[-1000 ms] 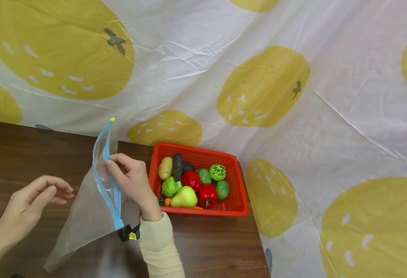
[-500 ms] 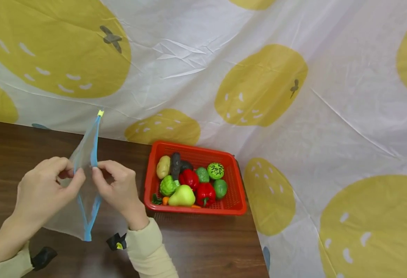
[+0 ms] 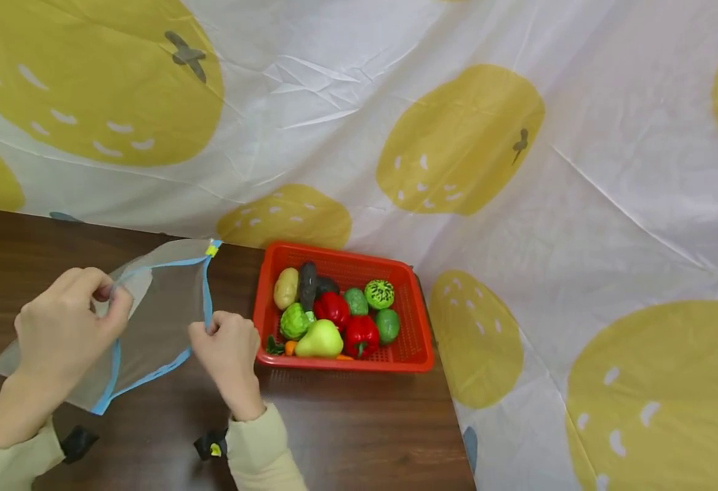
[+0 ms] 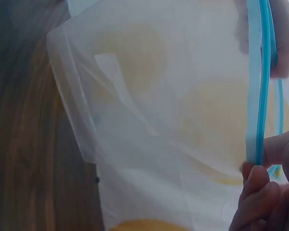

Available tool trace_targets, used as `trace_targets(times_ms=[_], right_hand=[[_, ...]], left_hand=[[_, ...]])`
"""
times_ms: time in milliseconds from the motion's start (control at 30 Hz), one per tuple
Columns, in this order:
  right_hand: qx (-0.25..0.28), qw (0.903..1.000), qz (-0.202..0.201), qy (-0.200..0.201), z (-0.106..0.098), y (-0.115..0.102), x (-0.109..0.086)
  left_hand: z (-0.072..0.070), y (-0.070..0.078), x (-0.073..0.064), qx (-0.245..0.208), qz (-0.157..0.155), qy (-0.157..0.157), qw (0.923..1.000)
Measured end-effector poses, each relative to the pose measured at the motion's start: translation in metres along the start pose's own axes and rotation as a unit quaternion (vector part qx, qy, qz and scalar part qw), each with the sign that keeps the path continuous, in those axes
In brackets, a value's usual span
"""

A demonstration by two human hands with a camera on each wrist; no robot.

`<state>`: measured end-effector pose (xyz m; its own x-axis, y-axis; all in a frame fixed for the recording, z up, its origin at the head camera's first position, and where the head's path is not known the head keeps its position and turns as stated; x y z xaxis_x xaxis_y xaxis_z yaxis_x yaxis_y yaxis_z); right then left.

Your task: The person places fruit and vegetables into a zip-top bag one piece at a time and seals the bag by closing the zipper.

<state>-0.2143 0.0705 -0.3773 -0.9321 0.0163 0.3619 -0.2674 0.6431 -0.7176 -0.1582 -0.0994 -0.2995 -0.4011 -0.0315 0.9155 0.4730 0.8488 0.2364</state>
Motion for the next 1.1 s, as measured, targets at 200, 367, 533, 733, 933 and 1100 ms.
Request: trace_targets(times_ms=[200,367,533,733,933,1100], right_hand=[[-0.032,0.9953,0.086,-0.030,0.004,0.030,-0.005],[-0.076,0.9931,0.089,0.001,0.001,0.040,-0.007],[-0.041,0.9960,0.079,0.003,0.001,0.037,-0.007],[-0.028,0.9952,0.093,0.006,0.005,0.035,-0.006],[-0.089,0.9902,0.108,0.005,0.010,0.048,-0.010],[-0.135,0.9847,0.109,0.007,0.012,0.056,-0.010]], left_hand=[[-0.008,-0.011,0.007,0.013,-0.032,0.017,0.9993],[-0.009,-0.011,0.010,-0.008,-0.027,0.005,0.9996],[0.007,0.007,0.001,-0.065,0.041,-0.030,0.9966],[0.029,0.022,-0.024,-0.102,0.089,-0.065,0.9886],[0.030,0.013,-0.032,-0.097,0.059,-0.033,0.9930],[0.017,0.000,-0.019,-0.084,0.021,0.012,0.9962]])
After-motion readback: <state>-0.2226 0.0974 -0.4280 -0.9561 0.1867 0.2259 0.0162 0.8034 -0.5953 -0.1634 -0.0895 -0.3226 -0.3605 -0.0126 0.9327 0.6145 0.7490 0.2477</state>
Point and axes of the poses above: each hand's wrist, its own x-axis towards the middle knuckle, its own z-axis out of the palm, y = z × x, the point moved 8 cm from there along x, towards the middle knuckle, and after that the axes turned 12 degrees about z, right-handed, at the moved point
